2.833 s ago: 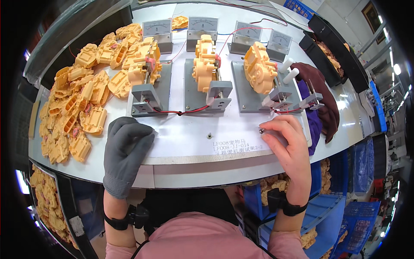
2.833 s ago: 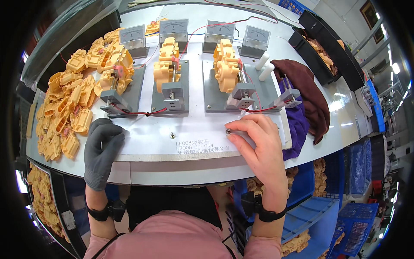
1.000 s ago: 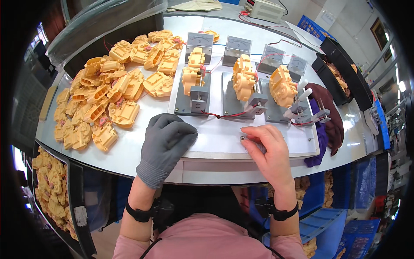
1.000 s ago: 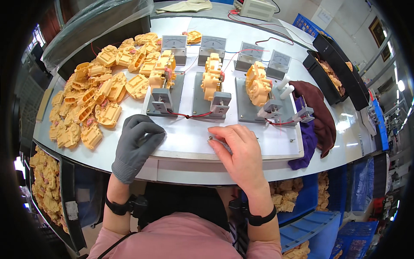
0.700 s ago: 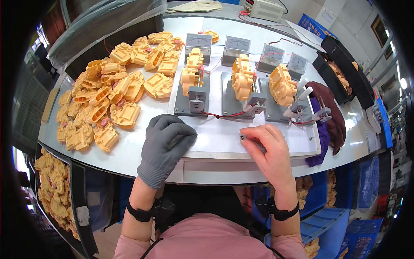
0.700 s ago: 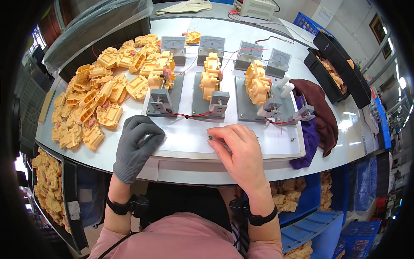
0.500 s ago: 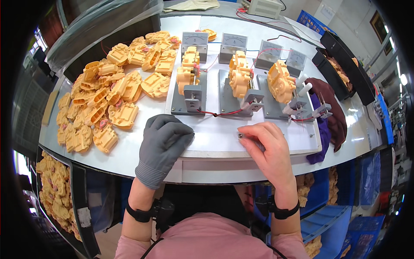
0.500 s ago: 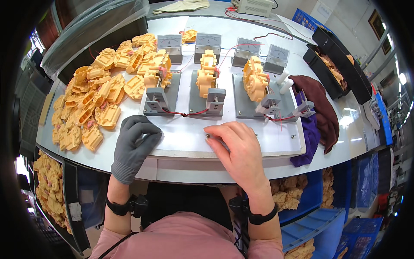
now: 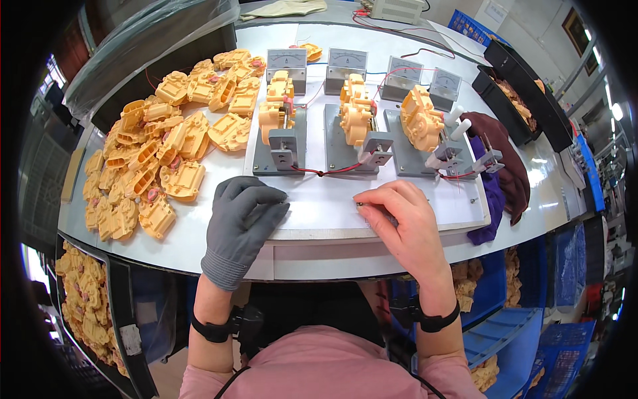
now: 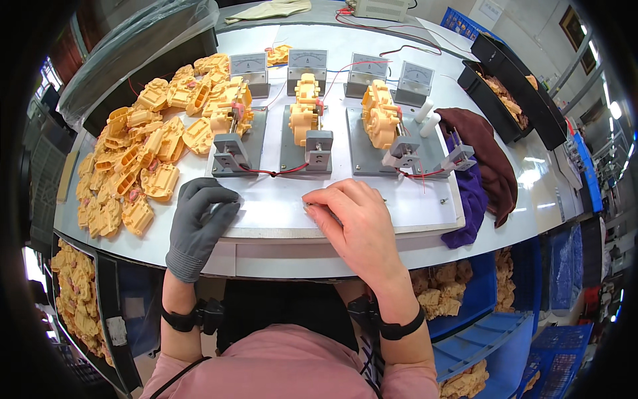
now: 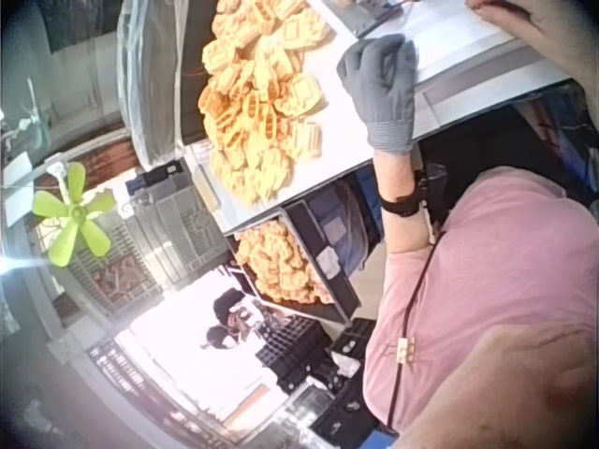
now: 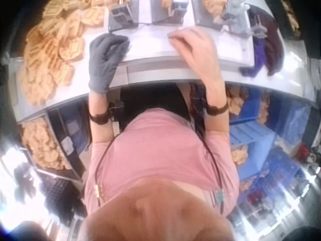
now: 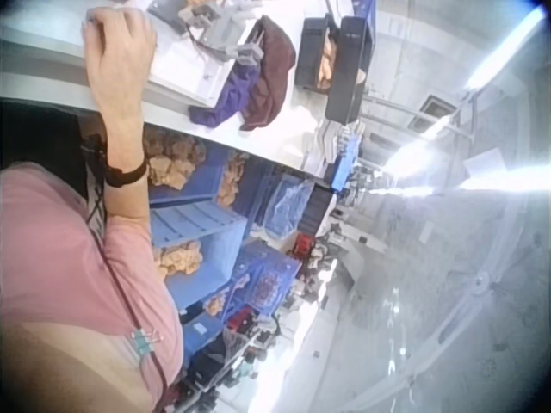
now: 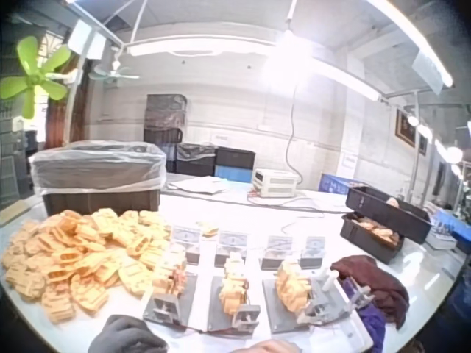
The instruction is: Testing orange plastic toy components using an electrical testing fixture at a factory workbench.
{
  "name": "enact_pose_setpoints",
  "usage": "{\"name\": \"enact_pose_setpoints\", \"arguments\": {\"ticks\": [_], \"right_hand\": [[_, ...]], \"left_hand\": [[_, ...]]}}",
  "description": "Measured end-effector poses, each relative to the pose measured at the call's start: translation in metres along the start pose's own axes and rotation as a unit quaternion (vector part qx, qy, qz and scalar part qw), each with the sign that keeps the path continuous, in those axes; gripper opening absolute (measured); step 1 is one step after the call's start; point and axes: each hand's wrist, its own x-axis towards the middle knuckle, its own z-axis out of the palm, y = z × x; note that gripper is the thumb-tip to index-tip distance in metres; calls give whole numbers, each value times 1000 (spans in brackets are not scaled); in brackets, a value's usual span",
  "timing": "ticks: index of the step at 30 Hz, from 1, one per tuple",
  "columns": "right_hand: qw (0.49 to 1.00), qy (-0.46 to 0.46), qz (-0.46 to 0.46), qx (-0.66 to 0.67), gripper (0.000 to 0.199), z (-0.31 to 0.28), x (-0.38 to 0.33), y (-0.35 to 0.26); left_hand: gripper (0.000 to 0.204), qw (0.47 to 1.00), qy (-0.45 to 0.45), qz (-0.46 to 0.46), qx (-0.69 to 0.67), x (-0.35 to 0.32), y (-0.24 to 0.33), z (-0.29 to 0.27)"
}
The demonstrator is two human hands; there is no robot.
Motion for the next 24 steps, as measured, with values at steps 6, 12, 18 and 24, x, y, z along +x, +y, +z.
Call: {"name": "enact_pose_setpoints", "arguments": {"ticks": [6,12,18,24], "right_hand": [[1000,6,8,-9,7,2,2,0],[999,25,-1,-22,7,4,2,1],[989,12,84,123,12,-23,-8,-2],[988,55,128,-67,14,-66,-23,19]], "left_hand": [[12,1000,-9,9,24,1,1,0],[11,999,31,4,26,1,1,6],[11,999,43,8,11,0,1,5],[11,999,44,-4,-4,0,1,7]]}}
